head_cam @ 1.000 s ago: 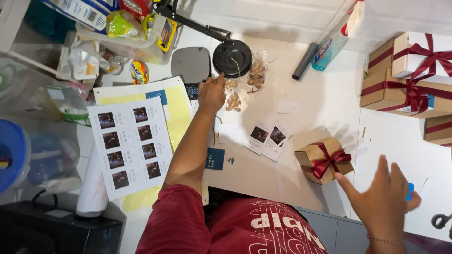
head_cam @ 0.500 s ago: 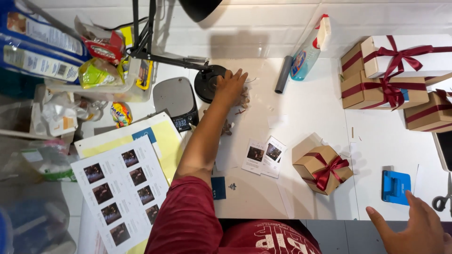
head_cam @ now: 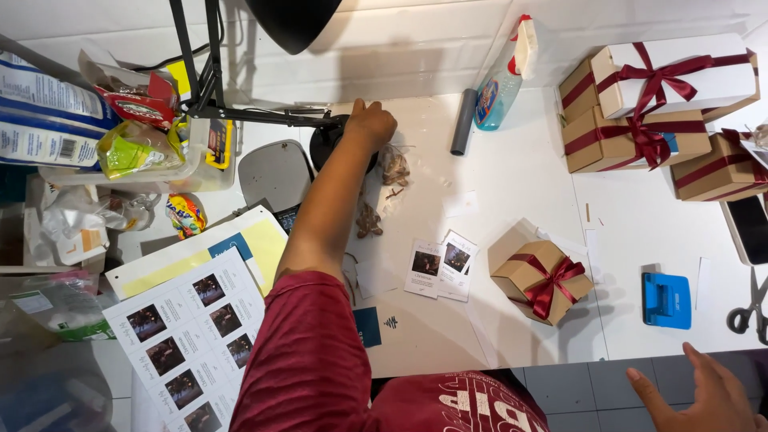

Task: Attaching small photos and decorative tags to gift boxes wrapped with ribbons

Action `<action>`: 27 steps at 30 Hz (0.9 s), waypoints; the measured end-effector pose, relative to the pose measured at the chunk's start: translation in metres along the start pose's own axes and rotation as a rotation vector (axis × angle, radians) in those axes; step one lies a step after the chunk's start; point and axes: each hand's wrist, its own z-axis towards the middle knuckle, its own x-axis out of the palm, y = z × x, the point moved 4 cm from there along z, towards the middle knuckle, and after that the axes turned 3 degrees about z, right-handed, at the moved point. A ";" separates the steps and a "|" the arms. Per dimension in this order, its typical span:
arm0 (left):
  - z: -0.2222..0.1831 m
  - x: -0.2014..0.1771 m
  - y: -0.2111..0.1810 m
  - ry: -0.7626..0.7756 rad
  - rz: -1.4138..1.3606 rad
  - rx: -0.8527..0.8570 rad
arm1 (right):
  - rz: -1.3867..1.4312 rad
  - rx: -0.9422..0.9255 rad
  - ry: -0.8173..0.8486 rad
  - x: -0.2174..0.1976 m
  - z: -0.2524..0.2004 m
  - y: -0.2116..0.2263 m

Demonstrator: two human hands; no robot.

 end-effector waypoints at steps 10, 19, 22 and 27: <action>-0.070 -0.083 -0.006 -0.392 -0.143 0.105 | -0.020 -0.188 -0.108 -0.029 -0.017 0.026; -0.202 -0.159 -0.083 -0.830 -0.260 0.389 | 0.237 -0.453 -0.051 -0.070 -0.040 0.058; -0.247 -0.175 -0.130 -0.740 -0.539 0.552 | 0.607 -0.682 -0.008 -0.082 -0.049 0.079; -0.281 -0.175 -0.205 -0.468 -0.932 0.562 | 1.303 -1.131 0.408 -0.070 -0.045 0.111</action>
